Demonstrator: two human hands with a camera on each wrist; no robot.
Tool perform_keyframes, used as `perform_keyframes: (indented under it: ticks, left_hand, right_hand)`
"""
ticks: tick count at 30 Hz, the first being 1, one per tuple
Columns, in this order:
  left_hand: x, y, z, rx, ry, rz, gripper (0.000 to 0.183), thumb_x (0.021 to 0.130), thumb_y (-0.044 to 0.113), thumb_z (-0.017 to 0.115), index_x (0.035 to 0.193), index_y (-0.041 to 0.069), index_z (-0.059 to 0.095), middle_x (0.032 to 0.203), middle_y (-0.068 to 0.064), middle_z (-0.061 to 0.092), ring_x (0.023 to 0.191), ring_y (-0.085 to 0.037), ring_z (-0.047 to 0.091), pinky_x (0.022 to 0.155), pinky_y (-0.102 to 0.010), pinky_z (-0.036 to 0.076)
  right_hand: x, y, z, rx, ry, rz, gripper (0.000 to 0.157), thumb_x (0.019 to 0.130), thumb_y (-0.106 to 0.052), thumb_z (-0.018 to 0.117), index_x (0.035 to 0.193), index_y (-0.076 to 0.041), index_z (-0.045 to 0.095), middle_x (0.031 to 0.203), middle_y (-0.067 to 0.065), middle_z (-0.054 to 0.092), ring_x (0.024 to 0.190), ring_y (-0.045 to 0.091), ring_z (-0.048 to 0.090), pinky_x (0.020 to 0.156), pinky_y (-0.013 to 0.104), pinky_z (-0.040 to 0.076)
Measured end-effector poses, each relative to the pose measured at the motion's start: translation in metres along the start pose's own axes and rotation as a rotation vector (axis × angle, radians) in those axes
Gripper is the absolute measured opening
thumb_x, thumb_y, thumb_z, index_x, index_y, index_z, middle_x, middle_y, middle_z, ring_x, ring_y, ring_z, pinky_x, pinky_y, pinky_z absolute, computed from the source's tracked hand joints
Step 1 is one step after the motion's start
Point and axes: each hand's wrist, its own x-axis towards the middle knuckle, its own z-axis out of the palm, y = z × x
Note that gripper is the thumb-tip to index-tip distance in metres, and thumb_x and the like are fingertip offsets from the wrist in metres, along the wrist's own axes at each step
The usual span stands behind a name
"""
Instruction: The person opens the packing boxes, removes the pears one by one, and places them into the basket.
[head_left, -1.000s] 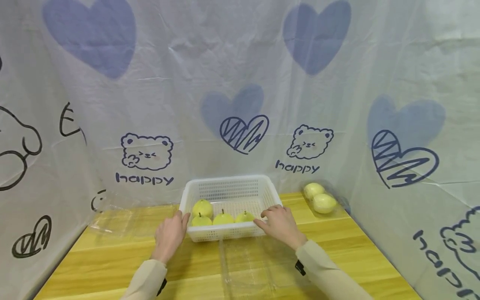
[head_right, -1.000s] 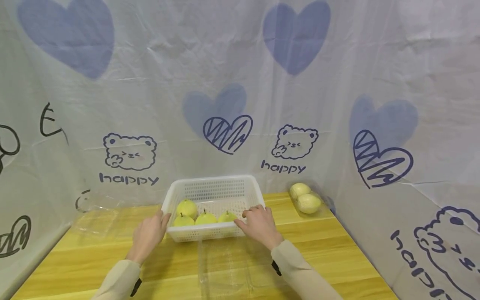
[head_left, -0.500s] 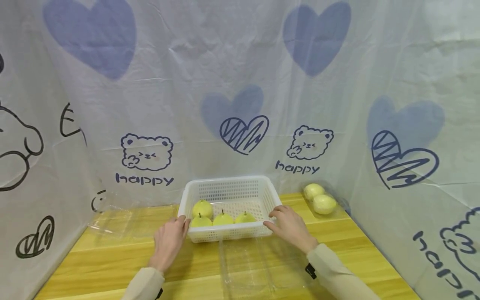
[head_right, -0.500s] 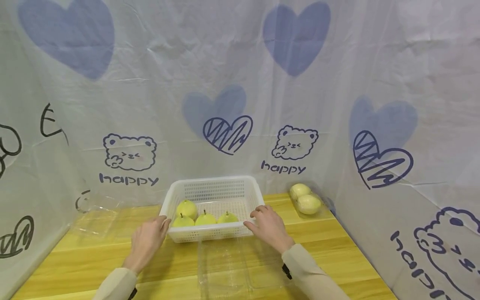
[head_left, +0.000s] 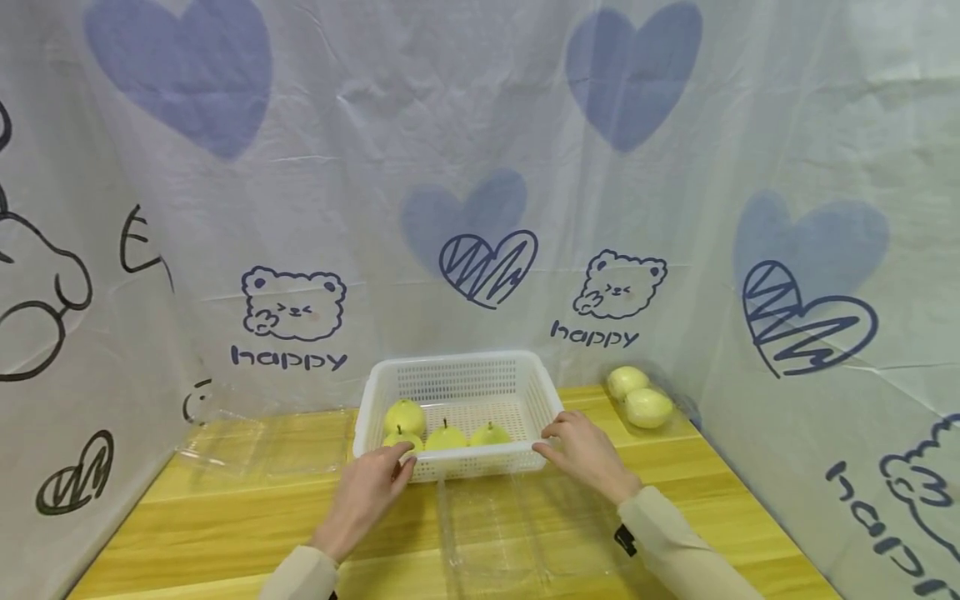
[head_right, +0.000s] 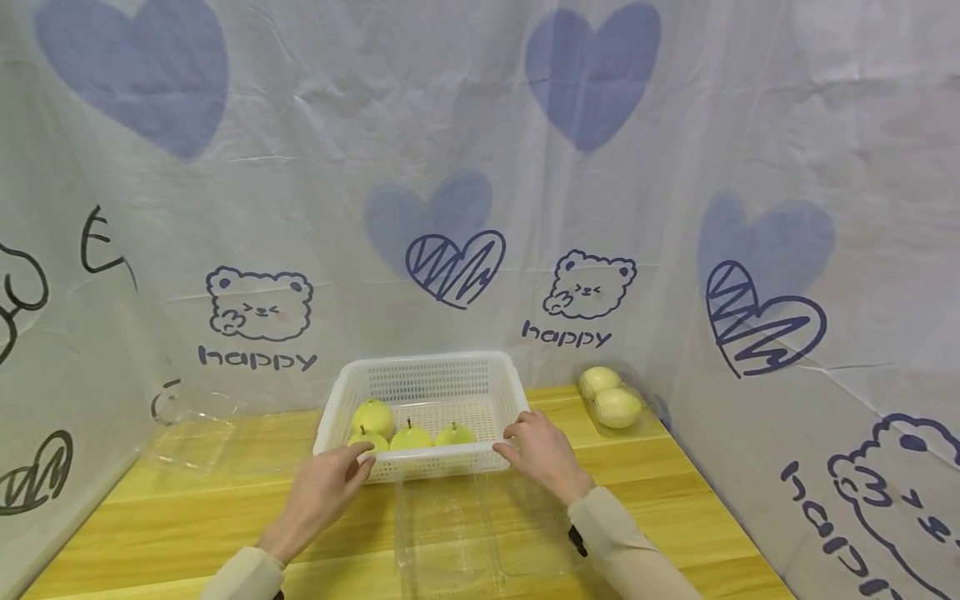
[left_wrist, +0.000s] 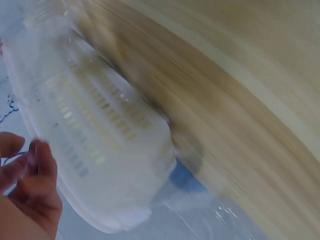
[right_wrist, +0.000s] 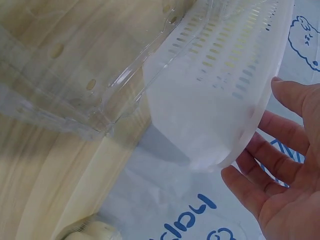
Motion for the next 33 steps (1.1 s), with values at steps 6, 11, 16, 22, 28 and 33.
perform_keyframes:
  ticks: [6,11,16,22,28,33]
  left_hand:
    - [-0.001,0.011,-0.004,-0.37,-0.321,-0.07,0.033,0.094,0.024,0.065,0.124,0.012,0.067,0.067,0.009,0.065,0.049,0.002,0.051,0.047,-0.02,0.045]
    - [-0.003,0.019,-0.004,-0.52,-0.52,-0.07,0.043,0.096,0.04,0.06,0.126,0.009,0.066,0.074,0.002,0.069,0.055,-0.001,0.053,0.051,-0.023,0.048]
    - [-0.004,0.024,-0.001,-0.538,-0.565,-0.064,0.033,0.095,0.038,0.062,0.11,0.011,0.074,0.077,-0.003,0.071,0.059,0.0,0.055,0.055,-0.022,0.048]
    - [-0.01,0.016,-0.003,-0.532,-0.544,-0.109,0.016,0.092,0.031,0.068,0.087,0.017,0.076,0.077,0.006,0.069,0.064,-0.004,0.059,0.058,-0.023,0.049]
    - [-0.021,0.001,-0.013,-0.544,-0.553,-0.161,0.02,0.088,0.038,0.071,0.082,0.019,0.074,0.07,0.006,0.066,0.057,-0.004,0.056,0.052,-0.023,0.048]
    - [-0.028,-0.014,-0.025,-0.572,-0.581,-0.202,0.02,0.089,0.035,0.071,0.084,0.017,0.074,0.07,0.0,0.066,0.057,-0.004,0.055,0.051,-0.024,0.047]
  right_hand:
    - [0.001,0.001,0.0,-0.015,-0.005,-0.014,0.025,0.086,-0.033,0.074,0.096,-0.01,0.077,0.099,0.004,0.069,0.093,0.021,0.06,0.078,0.039,0.054]
    - [0.001,0.0,0.0,-0.021,-0.008,-0.019,0.025,0.087,-0.032,0.073,0.097,-0.009,0.077,0.099,0.005,0.069,0.093,0.022,0.06,0.078,0.039,0.055]
    - [0.0,-0.001,0.0,-0.037,-0.001,-0.023,0.025,0.087,-0.032,0.073,0.097,-0.01,0.077,0.099,0.005,0.068,0.093,0.022,0.059,0.077,0.039,0.055]
    - [0.0,-0.003,-0.001,-0.038,-0.001,-0.036,0.025,0.088,-0.034,0.072,0.097,-0.011,0.077,0.098,0.004,0.069,0.092,0.021,0.059,0.076,0.038,0.054]
    - [-0.001,-0.004,-0.001,-0.036,-0.002,-0.039,0.025,0.088,-0.033,0.073,0.097,-0.01,0.077,0.097,0.004,0.069,0.092,0.022,0.059,0.077,0.038,0.054]
    - [-0.002,-0.003,0.0,-0.039,0.012,-0.027,0.025,0.087,-0.031,0.074,0.096,-0.009,0.077,0.096,0.005,0.068,0.092,0.023,0.059,0.077,0.039,0.054]
